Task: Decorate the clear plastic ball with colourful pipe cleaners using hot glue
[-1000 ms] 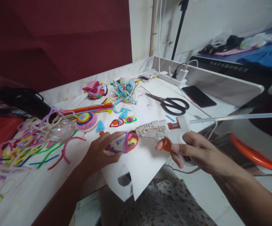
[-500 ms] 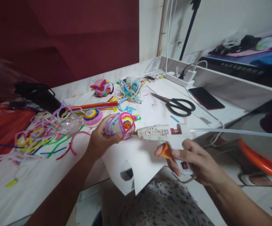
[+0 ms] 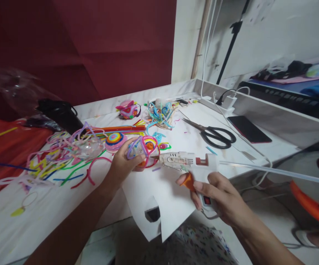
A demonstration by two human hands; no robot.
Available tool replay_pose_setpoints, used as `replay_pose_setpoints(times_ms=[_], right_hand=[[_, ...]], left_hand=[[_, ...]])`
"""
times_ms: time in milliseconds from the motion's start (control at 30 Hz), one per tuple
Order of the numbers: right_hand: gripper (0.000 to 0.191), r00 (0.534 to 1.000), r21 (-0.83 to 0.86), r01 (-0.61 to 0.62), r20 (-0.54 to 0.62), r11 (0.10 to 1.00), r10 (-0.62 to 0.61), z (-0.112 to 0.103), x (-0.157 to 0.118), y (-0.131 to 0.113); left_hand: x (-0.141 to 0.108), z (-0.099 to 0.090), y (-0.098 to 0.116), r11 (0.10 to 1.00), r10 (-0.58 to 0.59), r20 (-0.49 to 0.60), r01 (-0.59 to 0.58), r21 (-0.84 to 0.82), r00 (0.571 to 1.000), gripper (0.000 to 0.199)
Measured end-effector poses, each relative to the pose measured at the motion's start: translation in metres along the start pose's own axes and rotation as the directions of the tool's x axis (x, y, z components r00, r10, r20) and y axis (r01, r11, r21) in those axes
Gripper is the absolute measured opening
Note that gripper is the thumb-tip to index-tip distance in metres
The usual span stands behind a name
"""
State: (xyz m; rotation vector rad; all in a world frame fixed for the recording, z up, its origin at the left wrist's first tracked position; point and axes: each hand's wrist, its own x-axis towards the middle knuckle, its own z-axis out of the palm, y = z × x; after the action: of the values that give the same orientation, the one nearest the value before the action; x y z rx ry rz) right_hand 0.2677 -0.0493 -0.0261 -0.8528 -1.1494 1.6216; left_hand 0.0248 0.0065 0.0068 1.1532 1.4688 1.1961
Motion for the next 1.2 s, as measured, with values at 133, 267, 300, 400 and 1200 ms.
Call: replay_pose_setpoints(times_ms=[133, 267, 300, 400, 1200], right_hand=[[0.047, 0.999, -0.009, -0.006, -0.032, 1.000, 0.006, 0.003, 0.006, 0.001], [0.051, 0.999, 0.030, -0.018, -0.031, 0.999, 0.019, 0.002, 0.010, 0.002], [0.052, 0.999, 0.053, -0.020, -0.026, 0.998, 0.022, 0.002, 0.011, 0.002], [0.054, 1.000, 0.130, -0.028, -0.003, 0.991, 0.029, 0.002, 0.013, 0.001], [0.054, 0.998, 0.060, -0.048, -0.048, 0.997, 0.051, -0.001, 0.003, -0.018]], left_hand=[[0.003, -0.003, -0.007, 1.000, -0.003, 0.011, 0.003, 0.006, 1.000, 0.072], [0.005, -0.006, -0.014, 1.000, 0.005, 0.000, -0.005, 0.030, 1.000, 0.071], [0.005, -0.006, -0.016, 0.999, 0.004, 0.000, -0.004, 0.035, 1.000, 0.071], [0.006, -0.007, -0.019, 0.998, 0.006, -0.005, -0.006, 0.057, 1.000, 0.071], [0.008, 0.002, 0.000, 0.995, -0.050, -0.012, 0.049, -0.088, 0.999, 0.071]])
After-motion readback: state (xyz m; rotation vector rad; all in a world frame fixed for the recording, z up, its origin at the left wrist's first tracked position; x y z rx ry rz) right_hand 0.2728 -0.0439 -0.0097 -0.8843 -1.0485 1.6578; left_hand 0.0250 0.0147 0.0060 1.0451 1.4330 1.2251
